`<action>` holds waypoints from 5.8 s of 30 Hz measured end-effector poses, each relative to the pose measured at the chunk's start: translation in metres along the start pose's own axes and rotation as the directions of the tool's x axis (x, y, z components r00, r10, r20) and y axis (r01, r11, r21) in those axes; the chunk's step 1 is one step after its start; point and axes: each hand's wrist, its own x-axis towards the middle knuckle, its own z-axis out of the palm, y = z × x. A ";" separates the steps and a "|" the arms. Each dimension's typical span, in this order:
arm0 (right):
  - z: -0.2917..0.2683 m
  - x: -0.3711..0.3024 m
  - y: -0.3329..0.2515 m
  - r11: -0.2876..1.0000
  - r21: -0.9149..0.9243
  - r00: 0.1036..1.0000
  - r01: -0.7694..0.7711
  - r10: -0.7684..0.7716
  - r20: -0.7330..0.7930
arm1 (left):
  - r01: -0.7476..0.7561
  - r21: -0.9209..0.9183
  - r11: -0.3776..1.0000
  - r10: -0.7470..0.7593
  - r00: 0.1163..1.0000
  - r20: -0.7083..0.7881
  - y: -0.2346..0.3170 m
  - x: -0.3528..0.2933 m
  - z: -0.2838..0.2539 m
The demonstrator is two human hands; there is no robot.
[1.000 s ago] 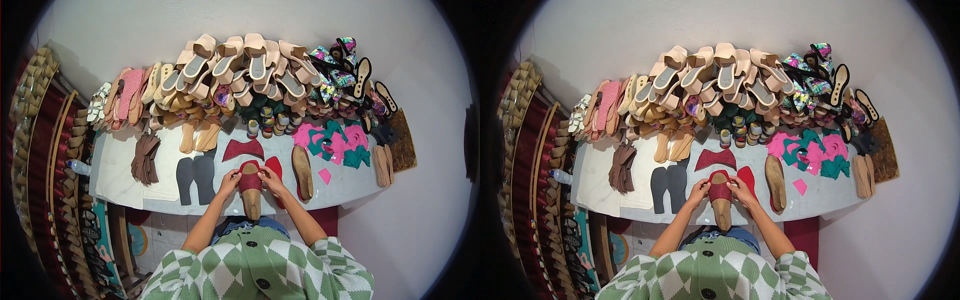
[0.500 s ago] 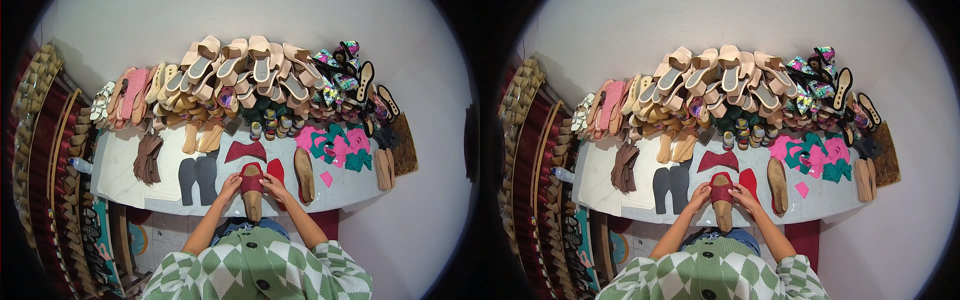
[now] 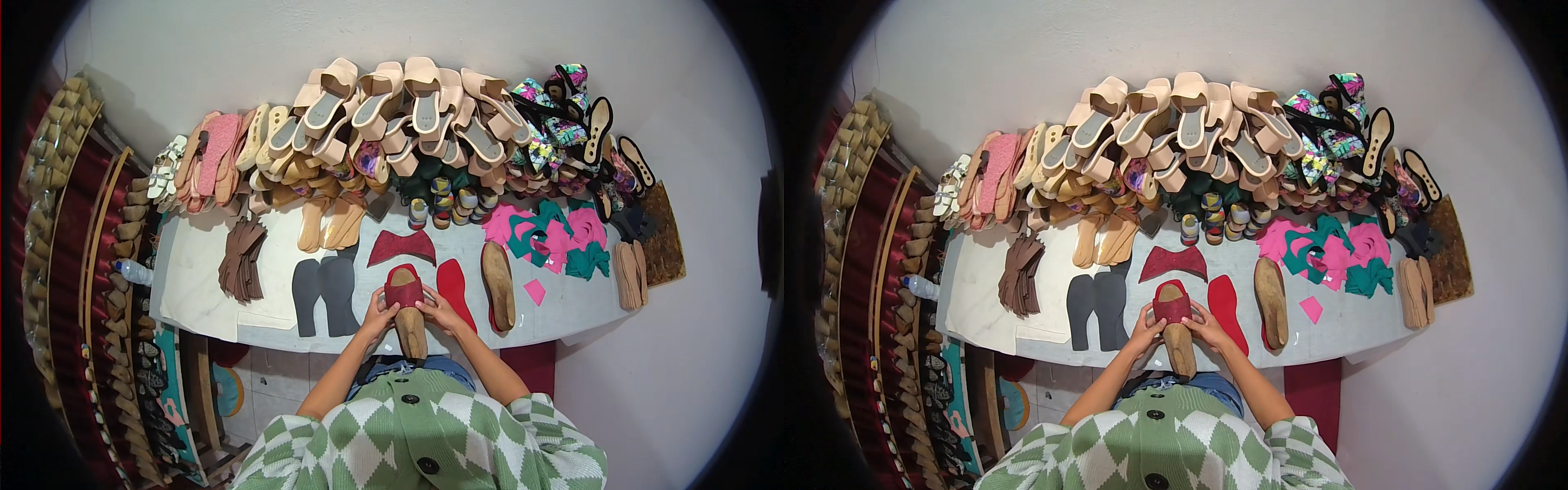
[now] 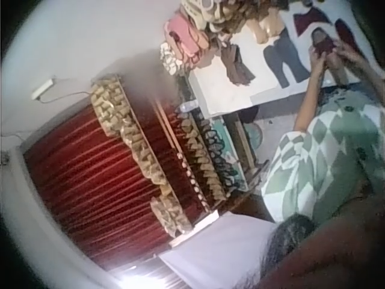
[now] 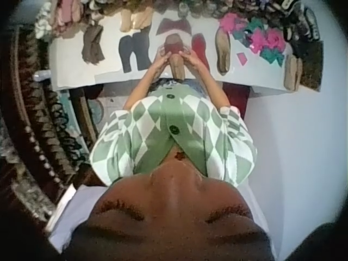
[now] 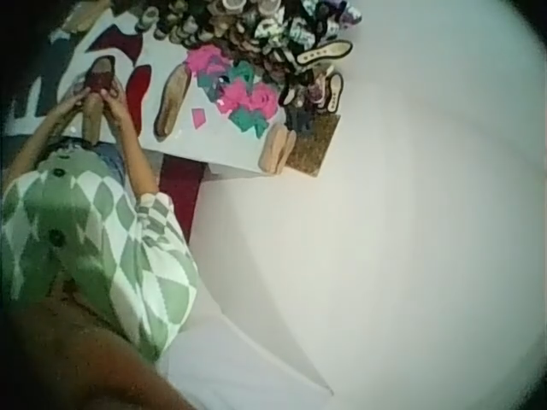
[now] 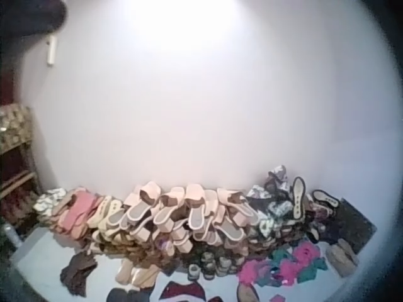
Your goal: Assembling the upper parts of a shoe onto a sole and placing it on a rack.
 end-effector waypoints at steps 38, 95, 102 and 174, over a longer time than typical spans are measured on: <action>0.025 -0.023 -0.002 0.919 -0.182 0.929 0.350 -0.316 0.191 | -0.114 -0.319 0.941 0.141 0.988 0.063 -0.006 0.012 0.000; 0.047 -0.064 0.039 0.955 -0.226 0.981 0.194 -0.188 0.046 | 0.014 0.060 0.998 -0.005 0.990 -0.139 0.013 -0.062 0.006; 0.038 -0.051 0.026 0.983 -0.159 0.995 -0.090 0.095 0.022 | -0.095 0.164 0.982 0.118 0.984 -0.136 0.017 -0.077 0.018; 0.014 -0.019 -0.008 0.981 -0.062 0.983 0.181 -0.181 0.008 | -0.204 0.674 0.710 0.349 0.933 -0.085 -0.009 -0.032 0.025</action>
